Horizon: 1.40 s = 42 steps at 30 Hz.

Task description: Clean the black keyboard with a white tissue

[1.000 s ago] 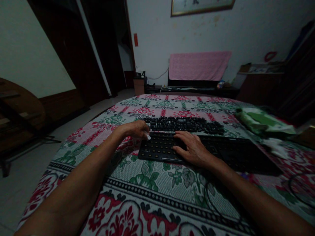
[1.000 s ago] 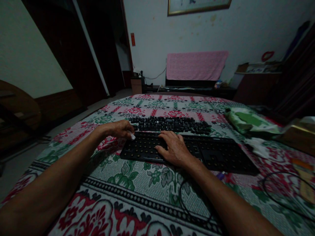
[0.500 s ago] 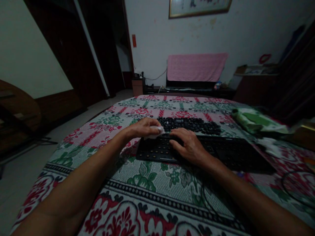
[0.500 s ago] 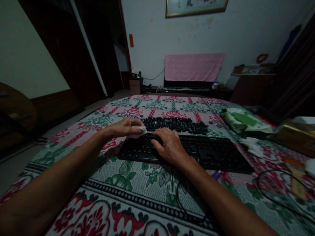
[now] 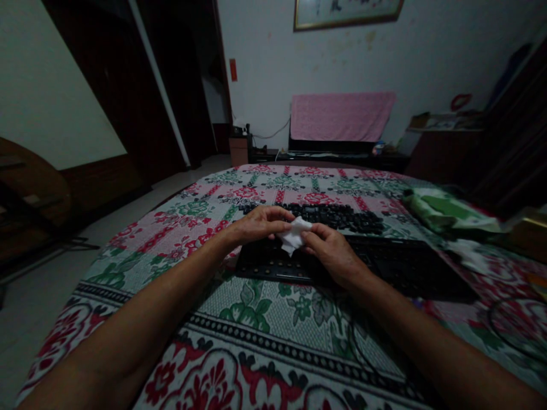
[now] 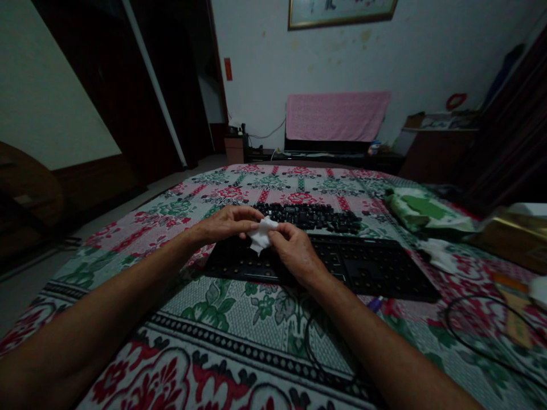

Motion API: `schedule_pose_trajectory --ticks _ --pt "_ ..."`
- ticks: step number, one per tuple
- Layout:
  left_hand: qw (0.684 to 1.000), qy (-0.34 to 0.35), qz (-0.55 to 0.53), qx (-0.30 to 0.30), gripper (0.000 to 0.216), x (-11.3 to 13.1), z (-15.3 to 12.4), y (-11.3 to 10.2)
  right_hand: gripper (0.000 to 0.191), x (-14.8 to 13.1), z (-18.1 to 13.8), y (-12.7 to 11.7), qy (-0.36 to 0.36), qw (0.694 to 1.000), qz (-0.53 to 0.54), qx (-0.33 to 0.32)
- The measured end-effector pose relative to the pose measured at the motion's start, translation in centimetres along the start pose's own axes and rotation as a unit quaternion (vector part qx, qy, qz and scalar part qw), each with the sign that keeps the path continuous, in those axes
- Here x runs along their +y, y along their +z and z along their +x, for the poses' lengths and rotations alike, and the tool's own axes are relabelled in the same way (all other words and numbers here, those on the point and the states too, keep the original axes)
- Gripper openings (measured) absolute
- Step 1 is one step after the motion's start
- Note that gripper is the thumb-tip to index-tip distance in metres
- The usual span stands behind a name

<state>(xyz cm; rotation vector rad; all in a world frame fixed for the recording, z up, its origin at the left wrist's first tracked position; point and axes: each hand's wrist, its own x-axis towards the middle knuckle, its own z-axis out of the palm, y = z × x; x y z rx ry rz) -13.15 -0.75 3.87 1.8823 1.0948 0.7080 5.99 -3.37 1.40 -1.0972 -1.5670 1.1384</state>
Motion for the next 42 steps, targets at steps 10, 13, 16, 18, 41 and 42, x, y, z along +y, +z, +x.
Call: schedule_pose_trajectory --ticks 10,13,16,18,41,42 --pt "0.873 -0.112 0.474 0.001 0.026 -0.6 -1.1 -3.7 0.025 1.4 0.7 -2.2 -0.109 0.980 -0.167 0.009" --pt "0.870 -0.120 0.477 -0.025 0.028 -1.1 -1.0 -3.7 0.020 1.8 0.4 -2.5 -0.178 0.940 -0.292 -0.014" --pt "0.881 -0.119 0.457 -0.029 0.030 -1.5 -0.8 -3.6 0.019 1.8 0.3 -2.5 -0.223 0.903 -0.366 -0.029" --pt "0.890 -0.127 0.436 -0.029 0.031 -1.5 -0.8 -3.5 0.019 1.8 0.3 -2.5 -0.221 0.897 -0.382 -0.038" --pt "0.965 -0.140 0.221 -0.027 0.026 -4.2 -0.6 -4.3 0.021 -0.9 2.2 6.1 -0.268 0.851 -0.430 -0.135" --pt "0.966 -0.135 0.218 -0.029 0.026 -4.4 -0.6 -4.4 0.022 -1.0 2.0 6.4 -0.274 0.841 -0.441 -0.152"
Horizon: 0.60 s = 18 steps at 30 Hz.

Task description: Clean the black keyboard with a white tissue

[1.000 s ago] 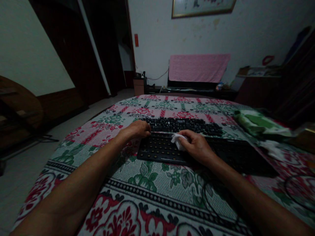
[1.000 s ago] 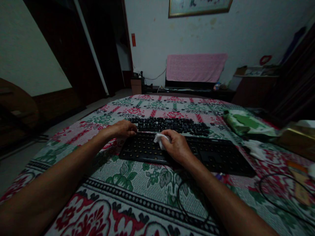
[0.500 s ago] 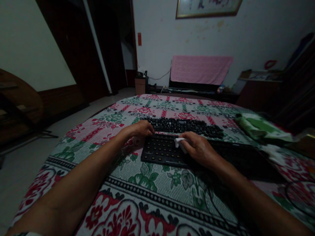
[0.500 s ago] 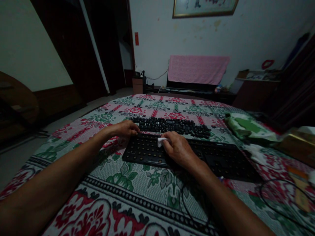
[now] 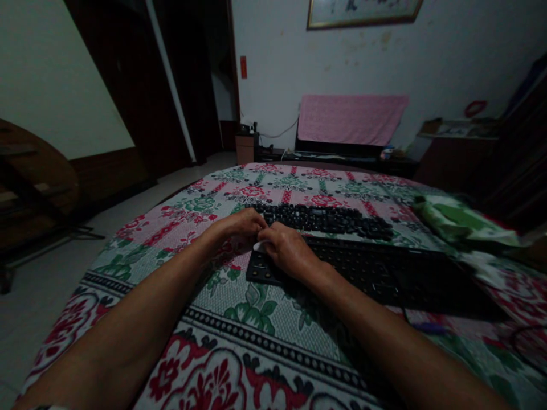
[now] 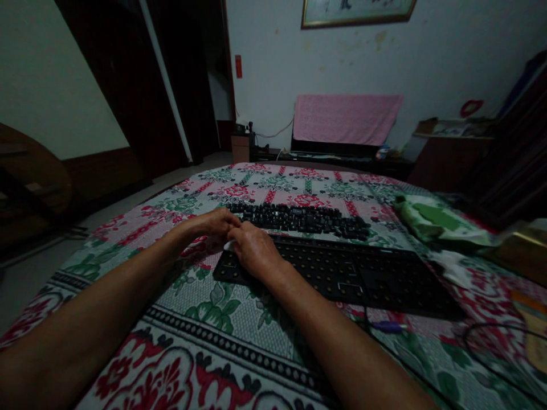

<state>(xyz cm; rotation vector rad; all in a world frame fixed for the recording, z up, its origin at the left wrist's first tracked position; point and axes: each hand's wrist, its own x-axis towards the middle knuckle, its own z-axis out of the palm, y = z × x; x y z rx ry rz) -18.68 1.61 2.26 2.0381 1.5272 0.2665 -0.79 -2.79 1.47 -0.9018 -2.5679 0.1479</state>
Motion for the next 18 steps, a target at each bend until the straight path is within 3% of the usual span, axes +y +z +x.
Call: schedule_pose_trajectory --ticks 4,12,18 --pt "1.000 0.009 0.002 -0.006 0.031 -0.4 0.1 0.0 0.025 -0.7 -0.2 -0.1 -0.031 0.997 -0.032 -0.059" --pt "0.999 -0.005 0.046 0.022 0.034 0.3 0.0 -0.1 0.027 -0.3 -1.2 -1.5 -0.004 0.993 -0.061 -0.101" --pt "1.000 0.004 0.008 0.016 0.031 -0.6 0.4 0.1 0.028 0.4 -1.6 -1.3 0.004 0.997 -0.032 -0.074"
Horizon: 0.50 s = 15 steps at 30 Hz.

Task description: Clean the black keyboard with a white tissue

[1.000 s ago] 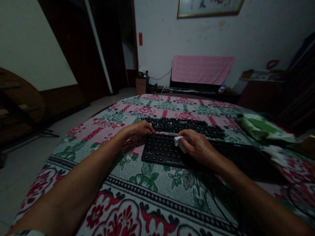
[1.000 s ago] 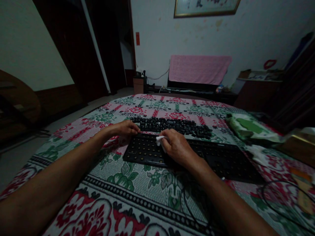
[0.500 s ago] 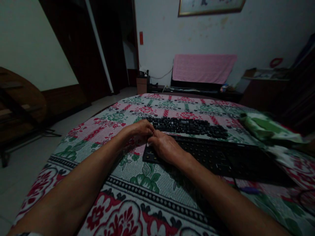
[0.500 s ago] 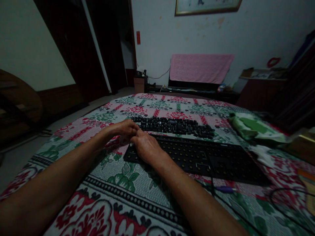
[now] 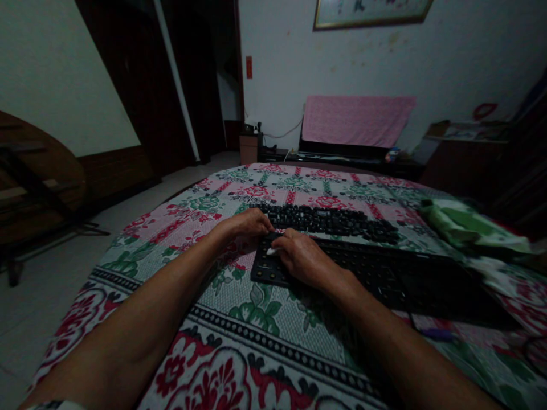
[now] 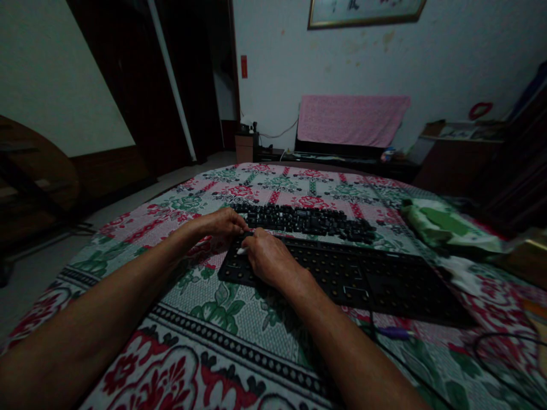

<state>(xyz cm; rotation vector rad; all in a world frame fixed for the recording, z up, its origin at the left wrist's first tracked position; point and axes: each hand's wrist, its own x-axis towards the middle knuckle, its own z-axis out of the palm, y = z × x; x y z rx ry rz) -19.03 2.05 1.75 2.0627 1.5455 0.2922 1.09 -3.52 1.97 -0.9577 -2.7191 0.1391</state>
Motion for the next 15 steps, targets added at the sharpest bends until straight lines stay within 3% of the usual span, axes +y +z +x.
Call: schedule_pose_trajectory --ticks 3,8,15 --pt "1.000 0.002 -0.009 0.011 0.028 -0.4 0.1 0.1 0.027 -0.5 0.5 0.5 -0.001 1.000 -0.009 0.018" --pt "1.000 0.001 -0.001 0.029 0.023 -0.5 0.3 0.2 0.029 -1.2 0.8 0.3 0.001 0.999 -0.038 -0.005" --pt "0.998 -0.006 0.049 0.036 0.023 0.0 0.2 -0.1 0.030 0.2 0.5 -1.8 0.024 0.996 -0.014 -0.079"
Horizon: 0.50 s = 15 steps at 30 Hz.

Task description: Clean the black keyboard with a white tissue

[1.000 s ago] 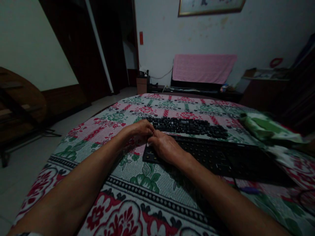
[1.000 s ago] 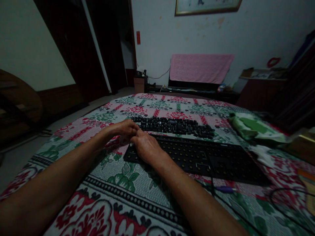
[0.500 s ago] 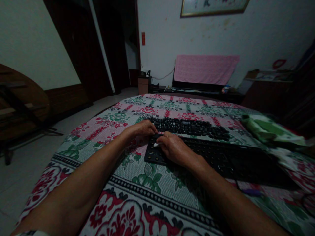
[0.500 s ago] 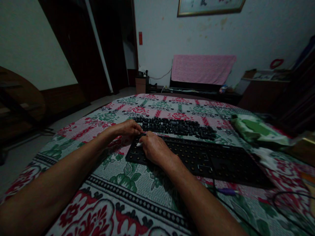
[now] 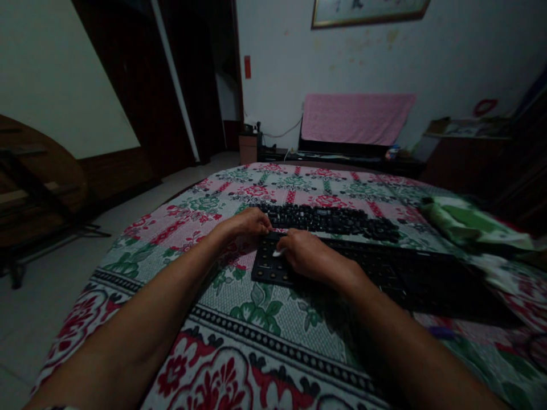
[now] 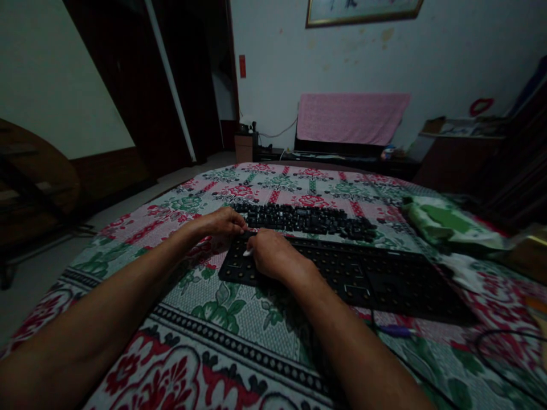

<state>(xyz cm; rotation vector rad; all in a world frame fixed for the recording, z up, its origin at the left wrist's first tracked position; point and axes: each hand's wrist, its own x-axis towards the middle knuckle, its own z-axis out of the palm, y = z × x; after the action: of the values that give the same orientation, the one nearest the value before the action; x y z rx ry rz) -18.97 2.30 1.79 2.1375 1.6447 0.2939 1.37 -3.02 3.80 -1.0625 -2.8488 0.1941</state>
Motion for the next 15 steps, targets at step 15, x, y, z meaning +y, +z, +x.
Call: schedule_pose_trajectory --ticks 15 --pt "0.998 -0.001 0.063 0.002 0.028 1.2 -0.4 -0.4 0.030 -0.2 0.1 1.0 -0.043 0.998 -0.012 0.039"
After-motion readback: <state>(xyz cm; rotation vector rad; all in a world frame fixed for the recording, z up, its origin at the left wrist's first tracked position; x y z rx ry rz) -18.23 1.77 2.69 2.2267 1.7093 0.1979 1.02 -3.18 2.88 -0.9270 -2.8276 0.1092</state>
